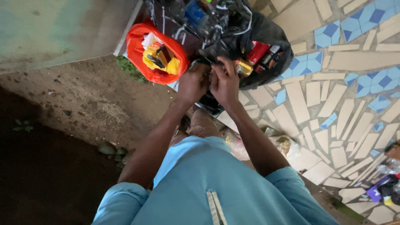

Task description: The person picks up plastic bottles, cans, and other debris by hand and places them into black plastic bags.

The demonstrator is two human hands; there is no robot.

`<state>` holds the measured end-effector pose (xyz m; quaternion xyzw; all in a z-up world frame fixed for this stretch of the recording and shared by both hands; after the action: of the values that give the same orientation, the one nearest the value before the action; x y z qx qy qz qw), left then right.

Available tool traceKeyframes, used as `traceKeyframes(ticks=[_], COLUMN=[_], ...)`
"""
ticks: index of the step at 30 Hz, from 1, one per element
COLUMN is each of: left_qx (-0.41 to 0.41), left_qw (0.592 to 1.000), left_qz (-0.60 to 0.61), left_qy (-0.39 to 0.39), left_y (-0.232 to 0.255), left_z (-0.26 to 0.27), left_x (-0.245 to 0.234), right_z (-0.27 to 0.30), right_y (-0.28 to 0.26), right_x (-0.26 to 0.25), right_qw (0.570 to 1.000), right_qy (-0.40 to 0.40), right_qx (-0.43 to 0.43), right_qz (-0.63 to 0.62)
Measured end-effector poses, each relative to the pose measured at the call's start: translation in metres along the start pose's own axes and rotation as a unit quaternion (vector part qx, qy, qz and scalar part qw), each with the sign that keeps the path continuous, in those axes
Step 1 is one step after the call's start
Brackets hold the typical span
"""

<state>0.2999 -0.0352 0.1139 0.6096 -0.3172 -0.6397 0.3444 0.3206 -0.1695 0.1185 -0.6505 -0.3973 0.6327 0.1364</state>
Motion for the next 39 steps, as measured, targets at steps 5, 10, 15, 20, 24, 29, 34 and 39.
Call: traceKeyframes(ticks=[5,10,15,20,24,29,34,39], left_qx=[-0.001,0.015,0.062,0.092,0.079,0.184,0.182,0.232], left_qw=[1.0,0.999,0.997,0.994,0.99,0.977,0.971,0.961], left_qz=[-0.011,-0.019,0.0,-0.001,0.014,0.016,0.067,0.065], left_qy=[-0.023,-0.04,-0.037,-0.061,-0.117,-0.102,-0.143,-0.133], left_y=[0.006,0.012,0.025,0.023,0.005,0.0,-0.003,0.018], left_z=[0.02,0.031,0.052,0.087,0.122,0.173,0.205,0.224], left_x=[0.02,0.024,0.012,0.0,-0.011,-0.055,-0.089,-0.104], right_z=[0.036,0.058,0.08,0.111,0.143,0.184,0.219,0.252], right_y=[0.011,0.016,-0.003,-0.039,-0.079,-0.137,-0.19,-0.213], right_x=[-0.02,-0.036,-0.043,-0.038,-0.027,-0.012,-0.002,0.0], right_qw=[0.999,0.998,0.996,0.993,0.989,0.986,0.982,0.979], right_qy=[0.037,0.05,0.085,0.097,0.136,0.151,0.18,0.163], right_qx=[-0.002,0.027,0.023,0.05,0.057,0.067,0.053,0.119], right_qz=[0.019,0.021,0.018,0.034,0.027,0.019,0.018,0.026])
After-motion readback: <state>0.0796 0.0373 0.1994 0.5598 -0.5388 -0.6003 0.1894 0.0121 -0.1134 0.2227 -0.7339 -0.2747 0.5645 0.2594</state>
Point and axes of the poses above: each hand's wrist, its own z-axis away from the middle knuckle, its own x-axis out of the palm, y = z × x, the point moved 7 cm from there along -z, towards the middle knuckle, and after that the axes turned 2 degrees about z, right-handed, at the moved point
